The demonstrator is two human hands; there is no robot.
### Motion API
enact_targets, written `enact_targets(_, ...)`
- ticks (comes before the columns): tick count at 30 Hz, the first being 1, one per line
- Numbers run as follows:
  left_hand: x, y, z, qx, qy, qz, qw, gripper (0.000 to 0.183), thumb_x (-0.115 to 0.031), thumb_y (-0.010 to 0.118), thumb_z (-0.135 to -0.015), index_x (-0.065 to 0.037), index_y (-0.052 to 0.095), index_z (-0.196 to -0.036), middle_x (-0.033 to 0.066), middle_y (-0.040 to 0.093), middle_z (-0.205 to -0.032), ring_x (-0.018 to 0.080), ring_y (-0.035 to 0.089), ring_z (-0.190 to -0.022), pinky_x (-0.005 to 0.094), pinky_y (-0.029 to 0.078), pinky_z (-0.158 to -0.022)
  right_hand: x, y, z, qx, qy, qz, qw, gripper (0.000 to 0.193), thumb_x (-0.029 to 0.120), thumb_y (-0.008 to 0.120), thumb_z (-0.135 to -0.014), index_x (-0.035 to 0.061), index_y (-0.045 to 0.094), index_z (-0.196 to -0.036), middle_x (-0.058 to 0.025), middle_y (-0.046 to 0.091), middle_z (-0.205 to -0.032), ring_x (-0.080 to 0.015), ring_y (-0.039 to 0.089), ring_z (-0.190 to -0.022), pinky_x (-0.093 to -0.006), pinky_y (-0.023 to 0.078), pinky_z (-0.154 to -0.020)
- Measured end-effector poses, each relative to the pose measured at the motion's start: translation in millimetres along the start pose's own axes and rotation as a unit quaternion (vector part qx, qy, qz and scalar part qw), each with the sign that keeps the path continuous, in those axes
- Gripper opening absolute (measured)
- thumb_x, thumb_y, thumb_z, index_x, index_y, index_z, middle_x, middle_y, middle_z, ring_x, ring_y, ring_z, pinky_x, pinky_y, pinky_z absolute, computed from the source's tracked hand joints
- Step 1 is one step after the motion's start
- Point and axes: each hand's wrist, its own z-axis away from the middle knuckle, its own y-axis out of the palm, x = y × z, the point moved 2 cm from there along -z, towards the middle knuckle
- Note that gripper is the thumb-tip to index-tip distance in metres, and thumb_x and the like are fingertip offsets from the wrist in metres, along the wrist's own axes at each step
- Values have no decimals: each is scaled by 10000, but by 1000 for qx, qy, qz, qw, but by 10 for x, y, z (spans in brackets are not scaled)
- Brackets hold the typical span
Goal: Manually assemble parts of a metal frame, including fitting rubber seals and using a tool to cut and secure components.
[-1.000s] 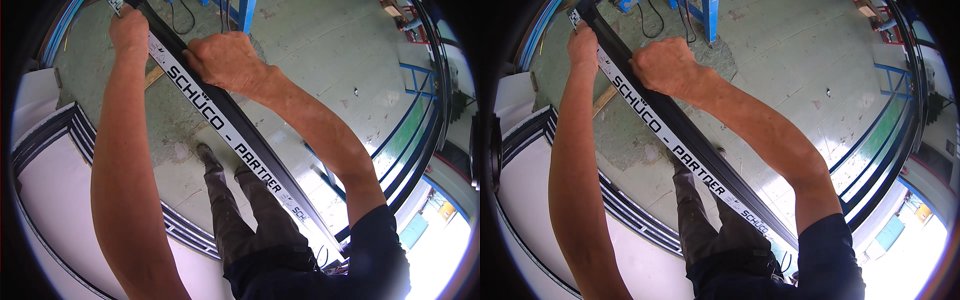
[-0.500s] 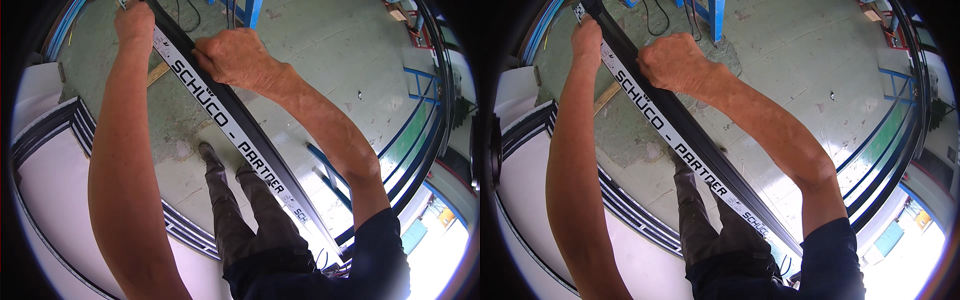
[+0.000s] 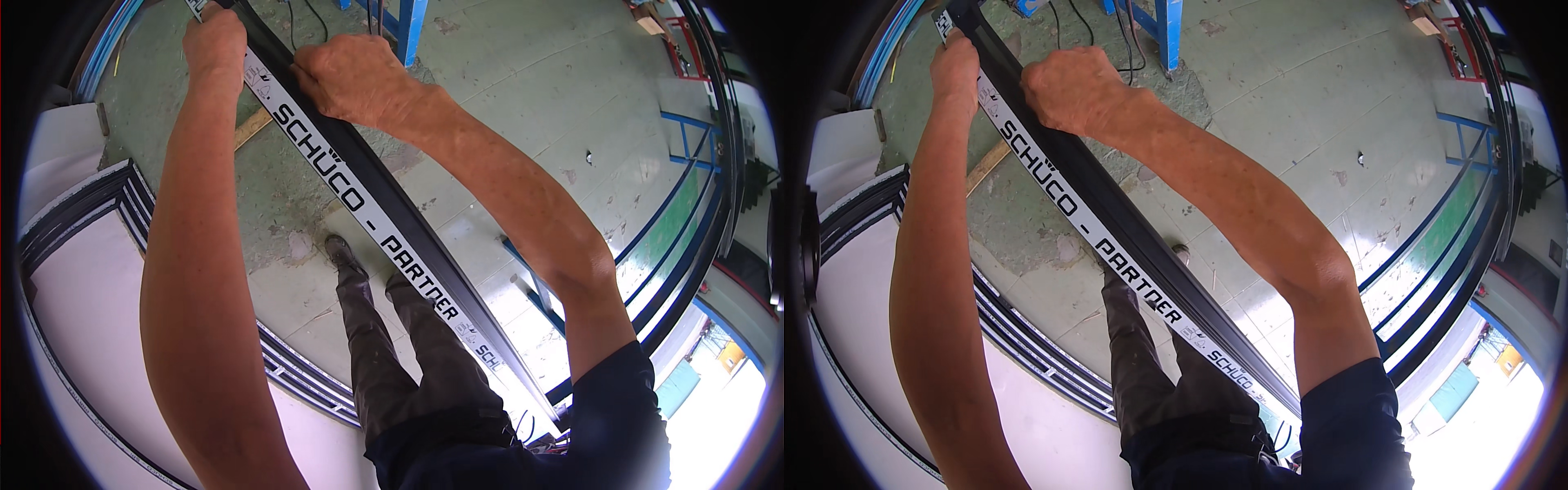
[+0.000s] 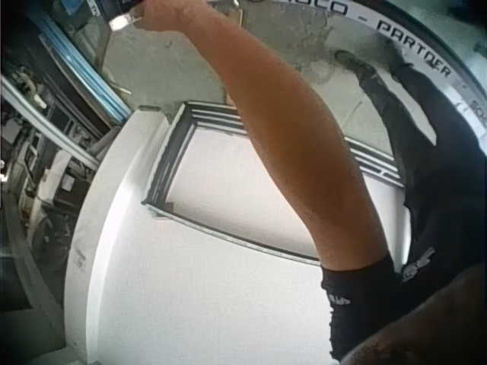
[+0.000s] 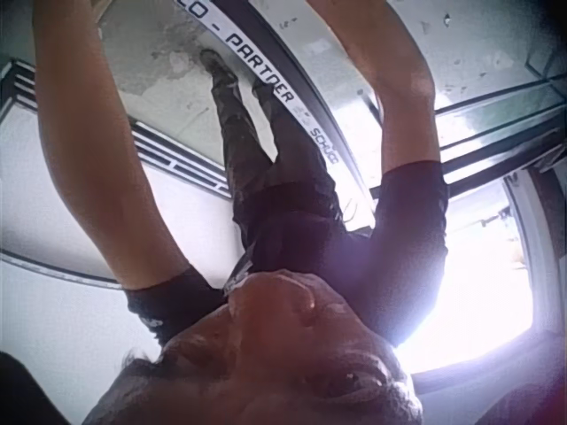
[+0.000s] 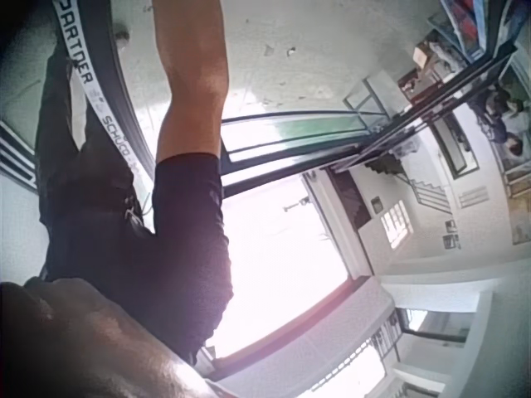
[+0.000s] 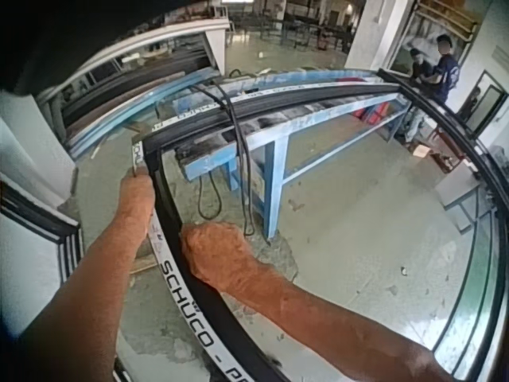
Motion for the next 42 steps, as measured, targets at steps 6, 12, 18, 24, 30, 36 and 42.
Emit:
enact_targets(6, -40, 16, 83, -5, 0, -26, 1000, 566, -394, 483, -988, 70, 596, -1292, 200, 661, -1094, 281, 637, -890, 442, 534, -753, -43, -19, 38, -39, -20, -8, 999, 305, 293, 575, -1001, 45, 684, -860, -196, 670, -678, -413, 690, -694, -512, 565, -642)
enact_targets(12, -62, 39, 147, -2, 1, -13, 1000, 582, -403, 487, -983, 75, 595, -1296, 205, 670, -1107, 289, 645, -912, 434, 532, -783, 16, -63, -209, 35, 52, 7, 998, 285, 278, 565, -960, 72, 747, -884, -177, 747, -844, -390, 731, -829, -479, 583, -767)
enact_targets(18, -39, 12, 50, -4, 10, -33, 999, 595, -403, 482, -984, 76, 585, -1321, 203, 666, -1144, 290, 642, -935, 434, 527, -816, -26, -27, -210, 14, 31, -8, 999, 277, 275, 552, -955, 100, 759, -895, -168, 746, -843, -368, 733, -850, -472, 579, -799)
enact_targets(24, -128, 39, 185, -7, -3, -28, 1000, 609, -423, 481, -991, 68, 585, -1336, 193, 668, -1130, 280, 631, -922, 431, 522, -815, -78, -2, -155, -3, -2, -8, 1000, 292, 280, 544, -959, 97, 762, -894, -167, 744, -835, -363, 734, -855, -472, 579, -810)
enact_targets(30, -186, 24, 269, -13, 9, -49, 999, 600, -408, 455, -997, 87, 581, -1311, 252, 664, -1159, 348, 652, -977, 446, 524, -859, -45, -28, -324, 28, 32, 10, 999, 294, 287, 538, -961, 90, 745, -891, -176, 728, -802, -387, 721, -812, -499, 578, -754)
enact_targets(36, -266, 14, 307, -13, 11, -51, 999, 583, -372, 419, -996, 109, 578, -1285, 317, 655, -1219, 423, 677, -1048, 470, 528, -915, -89, 43, -447, -33, -9, -23, 999, 279, 280, 536, -964, 78, 712, -885, -194, 708, -765, -421, 704, -763, -545, 570, -707)
enact_targets(42, -231, 12, 266, -17, 25, -82, 996, 572, -365, 417, -992, 104, 591, -1270, 314, 663, -1200, 417, 678, -1034, 472, 528, -901, -100, 114, -350, -63, -9, -50, 997, 269, 278, 557, -973, 70, 699, -878, -196, 697, -741, -422, 700, -749, -538, 565, -683)
